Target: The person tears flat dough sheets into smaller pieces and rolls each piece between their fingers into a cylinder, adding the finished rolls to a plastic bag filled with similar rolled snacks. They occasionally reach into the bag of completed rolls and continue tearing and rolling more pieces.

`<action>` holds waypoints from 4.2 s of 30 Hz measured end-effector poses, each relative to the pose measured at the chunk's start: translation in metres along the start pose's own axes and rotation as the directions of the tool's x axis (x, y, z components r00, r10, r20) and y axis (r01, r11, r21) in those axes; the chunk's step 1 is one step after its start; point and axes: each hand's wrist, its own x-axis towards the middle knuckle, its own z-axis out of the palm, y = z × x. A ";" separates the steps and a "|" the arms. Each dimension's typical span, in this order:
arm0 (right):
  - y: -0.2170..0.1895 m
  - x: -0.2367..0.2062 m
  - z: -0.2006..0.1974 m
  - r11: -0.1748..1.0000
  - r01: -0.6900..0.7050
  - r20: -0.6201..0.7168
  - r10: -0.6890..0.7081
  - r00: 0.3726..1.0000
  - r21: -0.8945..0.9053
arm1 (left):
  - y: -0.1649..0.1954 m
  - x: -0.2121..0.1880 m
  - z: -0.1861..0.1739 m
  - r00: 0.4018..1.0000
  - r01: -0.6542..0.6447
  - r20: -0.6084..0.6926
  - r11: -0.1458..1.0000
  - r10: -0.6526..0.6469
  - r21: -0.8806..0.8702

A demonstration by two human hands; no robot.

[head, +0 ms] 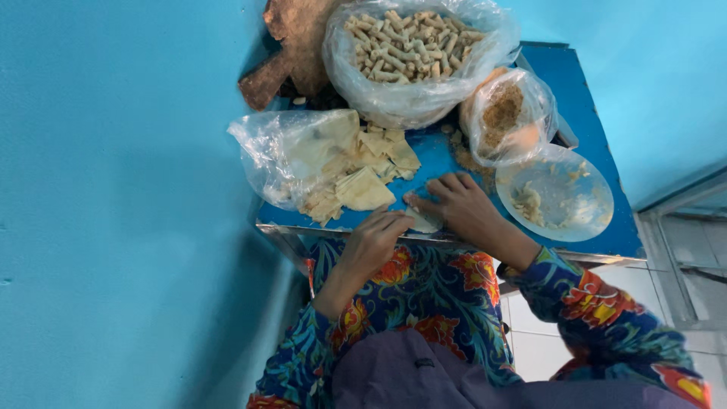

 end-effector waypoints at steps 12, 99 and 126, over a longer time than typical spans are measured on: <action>0.023 0.000 -0.011 0.999 -0.038 0.062 0.036 0.997 0.037 | 0.000 0.005 -0.008 1.000 0.019 -0.013 0.997 -0.020 -0.079; -0.017 -0.009 -0.028 0.667 -0.535 0.228 0.495 0.838 0.519 | 0.028 -0.016 0.015 0.994 0.018 -0.106 0.977 0.005 0.213; -0.012 0.001 -0.043 0.588 -0.479 0.260 0.420 0.869 0.652 | 0.028 -0.009 0.017 0.999 0.050 -0.009 0.992 -0.050 0.112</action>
